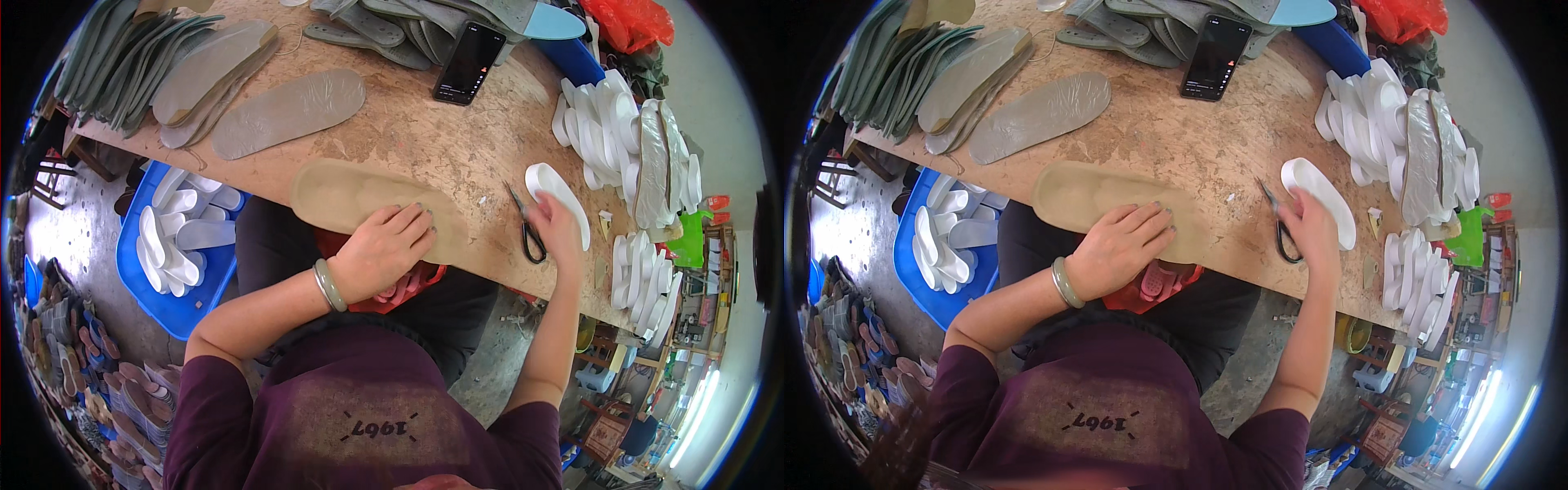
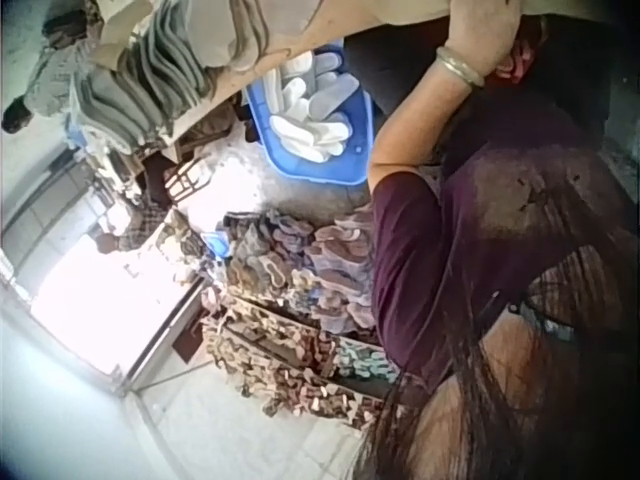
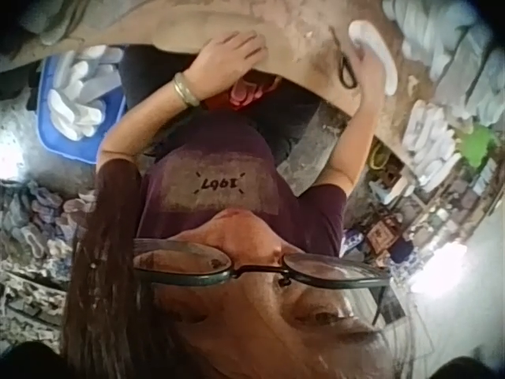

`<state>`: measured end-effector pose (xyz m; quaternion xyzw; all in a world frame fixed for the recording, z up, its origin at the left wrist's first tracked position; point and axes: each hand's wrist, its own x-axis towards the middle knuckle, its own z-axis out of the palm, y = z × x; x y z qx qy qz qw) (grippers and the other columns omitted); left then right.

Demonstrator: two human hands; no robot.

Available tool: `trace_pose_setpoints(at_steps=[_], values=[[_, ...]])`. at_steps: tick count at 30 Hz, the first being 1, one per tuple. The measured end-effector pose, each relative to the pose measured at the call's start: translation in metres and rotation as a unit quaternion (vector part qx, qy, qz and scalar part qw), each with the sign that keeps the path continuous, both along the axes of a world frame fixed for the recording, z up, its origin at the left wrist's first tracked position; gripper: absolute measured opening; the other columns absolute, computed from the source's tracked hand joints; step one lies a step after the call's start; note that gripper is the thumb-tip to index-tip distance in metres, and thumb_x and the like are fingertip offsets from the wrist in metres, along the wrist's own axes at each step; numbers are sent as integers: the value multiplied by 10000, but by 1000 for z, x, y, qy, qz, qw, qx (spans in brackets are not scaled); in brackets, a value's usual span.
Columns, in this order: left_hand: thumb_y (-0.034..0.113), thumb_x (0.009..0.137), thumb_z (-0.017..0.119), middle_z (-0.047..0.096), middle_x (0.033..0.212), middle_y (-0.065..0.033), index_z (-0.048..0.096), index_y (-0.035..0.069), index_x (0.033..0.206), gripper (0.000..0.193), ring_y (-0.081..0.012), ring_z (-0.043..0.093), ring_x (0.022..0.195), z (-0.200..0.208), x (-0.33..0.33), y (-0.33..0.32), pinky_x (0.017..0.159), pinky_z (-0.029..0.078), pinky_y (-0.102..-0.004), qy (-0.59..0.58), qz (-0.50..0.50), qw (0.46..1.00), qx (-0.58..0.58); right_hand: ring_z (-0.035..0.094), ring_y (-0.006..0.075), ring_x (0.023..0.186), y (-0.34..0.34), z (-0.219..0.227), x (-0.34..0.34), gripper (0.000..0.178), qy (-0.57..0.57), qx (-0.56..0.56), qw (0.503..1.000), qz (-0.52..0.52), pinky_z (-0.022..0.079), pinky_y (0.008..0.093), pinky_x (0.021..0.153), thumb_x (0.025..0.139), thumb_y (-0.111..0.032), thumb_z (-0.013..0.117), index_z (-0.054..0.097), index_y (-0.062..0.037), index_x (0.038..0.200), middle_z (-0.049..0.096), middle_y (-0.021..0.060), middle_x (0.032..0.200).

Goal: Cutting and assembling shoe insoles and components at a workshop workbench.

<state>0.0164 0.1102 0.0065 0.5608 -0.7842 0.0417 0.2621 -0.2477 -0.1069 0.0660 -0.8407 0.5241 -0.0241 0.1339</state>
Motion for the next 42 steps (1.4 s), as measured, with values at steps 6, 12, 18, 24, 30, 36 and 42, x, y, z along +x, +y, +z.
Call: trace_pose_setpoints(at_steps=[6, 12, 18, 24, 30, 36, 42], values=[[128, 824, 586, 590, 1260, -80, 611, 76, 1179, 359, -245, 550, 1224, -2, 3, -3, 1009, 448, -389, -7, -41, 999, -11, 608, 326, 1092, 19, -30, -43, 645, 12, -86, 996, 23, 497, 415, 946, 805, -321, 781, 537, -71, 1347, 574, 161, 1233], [124, 815, 595, 593, 1221, -70, 608, 71, 1173, 362, -227, 567, 1179, -6, 4, -2, 987, 461, -371, -8, -67, 997, -27, 619, 328, 1065, 17, -36, -40, 633, -13, 10, 997, -72, 500, 412, 917, 785, -338, 778, 557, -62, 1310, 601, 162, 1147], [134, 807, 597, 597, 1175, -76, 610, 59, 1147, 348, -229, 577, 1150, -10, -30, -11, 979, 469, -358, 7, -83, 996, -36, 643, 314, 904, 10, -49, -38, 603, -41, 1, 993, -107, 511, 393, 837, 759, -317, 732, 576, -42, 1272, 640, 142, 944], [139, 812, 592, 603, 1202, -87, 614, 51, 1155, 355, -242, 572, 1178, -16, -44, -7, 994, 466, -367, 13, -47, 998, -50, 604, 179, 756, -2, -53, -66, 501, -192, 104, 965, -148, 502, 306, 727, 795, -216, 686, 589, -45, 1256, 615, 62, 874], [153, 805, 585, 594, 1105, -73, 625, 52, 1057, 274, -216, 562, 1071, -18, -45, -8, 935, 463, -326, 11, -38, 992, -122, 588, 116, 736, 24, -26, -61, 498, -611, 296, 724, -121, 478, 251, 671, 902, -75, 589, 481, -5, 1383, 620, 45, 948], [158, 801, 597, 581, 1186, -73, 621, 62, 1121, 334, -222, 545, 1151, -15, -43, -7, 954, 463, -336, 4, -43, 997, -63, 648, 203, 926, 59, -6, -10, 488, -670, 203, 714, -3, 526, 330, 888, 942, 10, 594, 471, -1, 1414, 658, 97, 1064], [167, 792, 617, 602, 1190, -76, 625, 73, 1175, 395, -236, 575, 1155, -24, -40, -9, 953, 477, -352, 6, -43, 996, -84, 682, 169, 975, 101, -9, 44, 383, -522, 134, 836, 103, 537, 329, 899, 921, 32, 625, 593, -15, 1300, 706, 95, 1079]])
